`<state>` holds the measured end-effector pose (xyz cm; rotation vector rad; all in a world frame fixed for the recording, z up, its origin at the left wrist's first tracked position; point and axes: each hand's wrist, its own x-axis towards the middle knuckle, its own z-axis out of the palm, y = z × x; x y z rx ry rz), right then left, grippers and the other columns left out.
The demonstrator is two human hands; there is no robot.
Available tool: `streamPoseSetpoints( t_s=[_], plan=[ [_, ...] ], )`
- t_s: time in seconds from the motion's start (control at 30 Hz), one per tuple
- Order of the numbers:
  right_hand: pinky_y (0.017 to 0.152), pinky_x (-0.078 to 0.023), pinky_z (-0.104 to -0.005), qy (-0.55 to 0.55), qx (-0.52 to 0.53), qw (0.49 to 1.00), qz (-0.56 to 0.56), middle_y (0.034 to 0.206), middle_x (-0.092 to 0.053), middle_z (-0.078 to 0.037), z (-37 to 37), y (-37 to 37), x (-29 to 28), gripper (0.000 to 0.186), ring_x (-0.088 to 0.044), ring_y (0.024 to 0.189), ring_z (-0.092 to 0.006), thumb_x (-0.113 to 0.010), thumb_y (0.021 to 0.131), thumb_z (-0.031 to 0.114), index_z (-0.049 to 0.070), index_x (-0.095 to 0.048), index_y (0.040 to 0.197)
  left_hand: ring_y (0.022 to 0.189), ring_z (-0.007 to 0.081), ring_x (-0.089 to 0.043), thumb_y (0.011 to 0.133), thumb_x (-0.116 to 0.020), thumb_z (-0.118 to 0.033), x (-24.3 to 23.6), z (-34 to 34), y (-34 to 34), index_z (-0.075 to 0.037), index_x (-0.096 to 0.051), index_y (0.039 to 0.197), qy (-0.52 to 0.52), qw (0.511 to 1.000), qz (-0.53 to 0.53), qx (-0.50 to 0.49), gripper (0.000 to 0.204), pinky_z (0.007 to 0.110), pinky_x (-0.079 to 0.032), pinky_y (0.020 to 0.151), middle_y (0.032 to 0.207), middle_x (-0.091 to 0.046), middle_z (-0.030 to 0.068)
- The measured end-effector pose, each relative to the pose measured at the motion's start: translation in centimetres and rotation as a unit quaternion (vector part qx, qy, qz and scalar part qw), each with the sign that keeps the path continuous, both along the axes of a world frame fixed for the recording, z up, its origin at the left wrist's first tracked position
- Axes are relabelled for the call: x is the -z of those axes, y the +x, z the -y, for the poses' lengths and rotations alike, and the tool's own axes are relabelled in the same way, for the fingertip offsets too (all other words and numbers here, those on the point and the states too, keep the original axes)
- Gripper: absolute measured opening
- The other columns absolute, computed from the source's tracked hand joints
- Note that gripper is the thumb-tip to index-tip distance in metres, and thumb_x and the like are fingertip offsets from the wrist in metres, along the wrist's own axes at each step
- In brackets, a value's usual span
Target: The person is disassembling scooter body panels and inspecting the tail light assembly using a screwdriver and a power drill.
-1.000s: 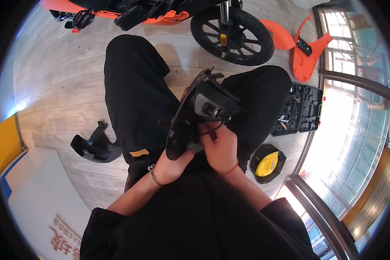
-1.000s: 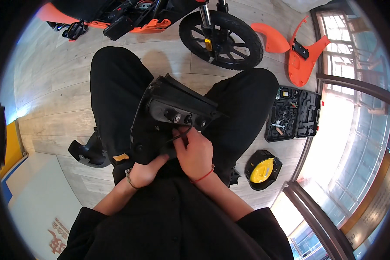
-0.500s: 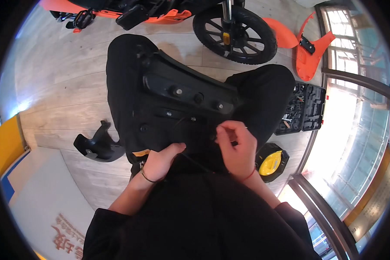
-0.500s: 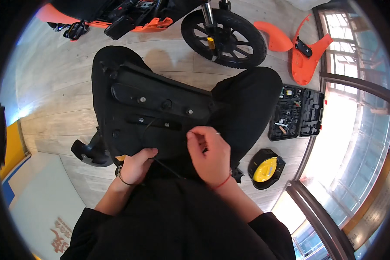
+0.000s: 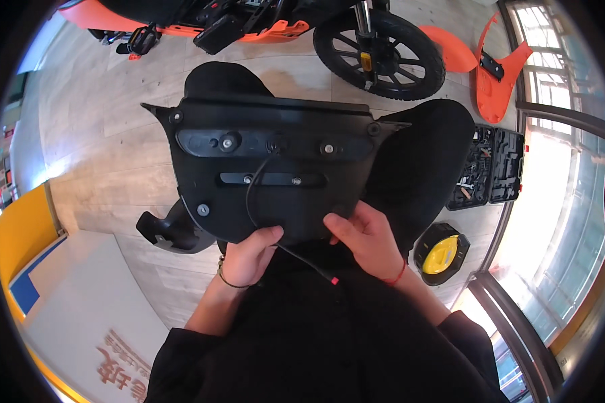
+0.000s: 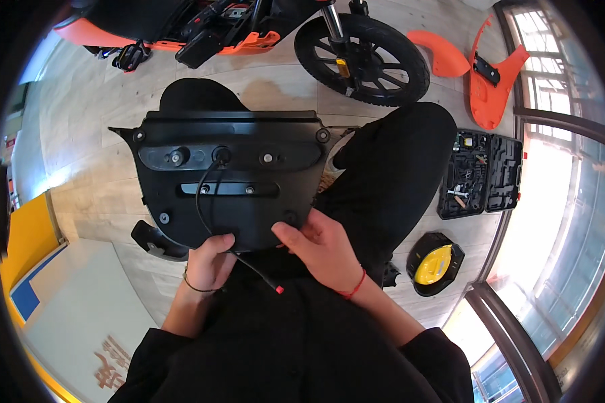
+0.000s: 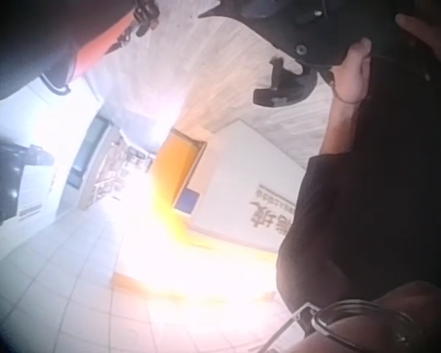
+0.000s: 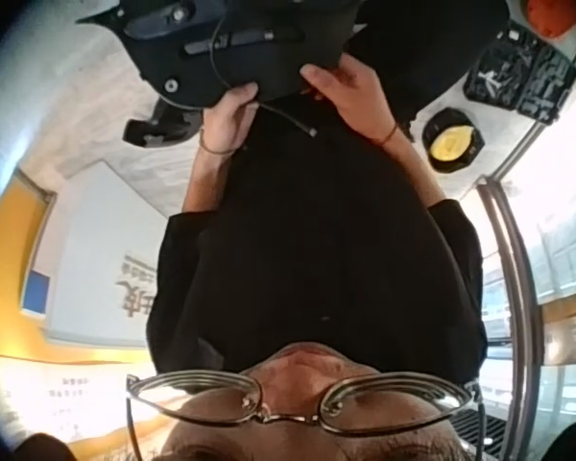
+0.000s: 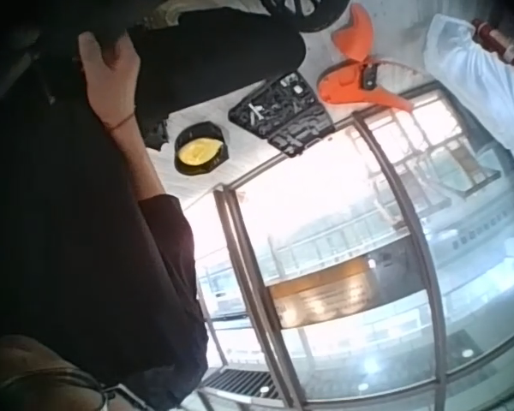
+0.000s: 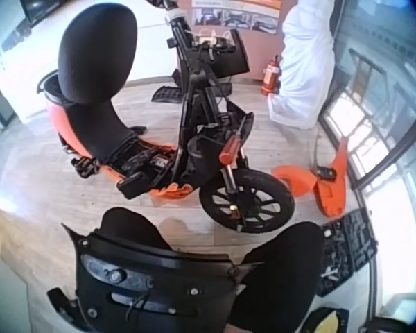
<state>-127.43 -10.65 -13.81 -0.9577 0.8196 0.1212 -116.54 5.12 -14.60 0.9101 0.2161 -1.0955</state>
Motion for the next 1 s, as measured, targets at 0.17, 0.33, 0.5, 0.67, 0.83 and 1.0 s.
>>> streamPoseSetpoints(
  t_s=[0.17, 0.33, 0.5, 0.67, 0.83, 1.0],
  plan=[
    [0.071, -0.044, -0.0217, 0.04, 0.02, 0.998, 0.053, 0.088, -0.06, 0.002, -0.3, 0.8, 0.0, 0.021, -0.053, 0.08, -0.0055, -0.064, 0.084, 0.011, 0.0, -0.059, 0.101, 0.111, 0.0273, -0.051, 0.076, -0.053, -0.002, 0.5, -0.4, -0.6, 0.0, -0.047, 0.12, 0.012, 0.999, 0.05, 0.013, 0.044, 0.041, -0.039, 0.096, 0.117, -0.053, 0.0126],
    [0.075, -0.043, -0.0217, 0.06, -0.005, 0.996, 0.063, 0.093, -0.06, 0.001, 0.4, 0.7, 0.2, 0.02, -0.052, 0.086, -0.0055, -0.064, 0.083, 0.01, 0.0, -0.06, 0.1, 0.121, 0.0281, -0.042, 0.088, -0.049, -0.041, 0.9, -1.1, -0.5, -0.003, -0.037, 0.131, -0.076, 0.994, 0.055, 0.05, 0.059, 0.043, -0.031, 0.102, 0.131, -0.044, 0.0128],
    [0.078, -0.043, -0.0221, 0.077, 0.007, 0.995, 0.07, 0.096, -0.06, 0.0, 0.4, 0.4, 0.4, 0.022, -0.053, 0.089, -0.0065, -0.064, 0.083, 0.009, 0.0, -0.06, 0.102, 0.124, 0.0276, -0.039, 0.089, -0.04, -0.054, 1.1, -0.9, -0.6, -0.003, -0.034, 0.134, -0.054, 0.994, 0.086, 0.051, 0.068, 0.044, -0.029, 0.103, 0.133, -0.041, 0.0125],
    [0.079, -0.042, -0.0223, 0.099, 0.024, 0.994, 0.033, 0.097, -0.061, 0.0, 0.3, 0.1, 0.5, 0.023, -0.054, 0.089, -0.0074, -0.064, 0.082, 0.008, -0.001, -0.061, 0.103, 0.125, 0.0261, -0.038, 0.093, -0.043, -0.035, 0.7, -0.5, -0.5, -0.002, -0.036, 0.131, -0.06, 0.998, 0.019, 0.014, 0.052, 0.042, -0.027, 0.105, 0.134, -0.04, 0.0123],
    [0.079, -0.042, -0.0223, 0.116, 0.055, 0.99, 0.056, 0.096, -0.062, 0.0, 0.2, 0.0, 0.9, 0.021, -0.054, 0.088, -0.0074, -0.064, 0.082, 0.008, -0.001, -0.062, 0.101, 0.124, 0.0273, -0.039, 0.092, -0.035, -0.048, -0.1, -0.2, -0.1, -0.006, -0.033, 0.135, -0.016, 0.994, 0.103, 0.046, 0.06, 0.045, -0.028, 0.103, 0.134, -0.041, 0.0111],
    [0.078, -0.043, -0.0225, 0.113, 0.069, 0.989, 0.058, 0.095, -0.062, 0.0, 1.1, -0.4, 1.5, 0.021, -0.054, 0.088, -0.0073, -0.065, 0.081, 0.007, 0.0, -0.062, 0.101, 0.122, 0.0253, -0.042, 0.092, -0.039, -0.044, -1.6, -0.5, 2.9, -0.007, -0.033, 0.135, 0.041, 0.998, 0.045, -0.023, 0.057, 0.043, -0.03, 0.102, 0.132, -0.045, 0.0073]
  ],
)
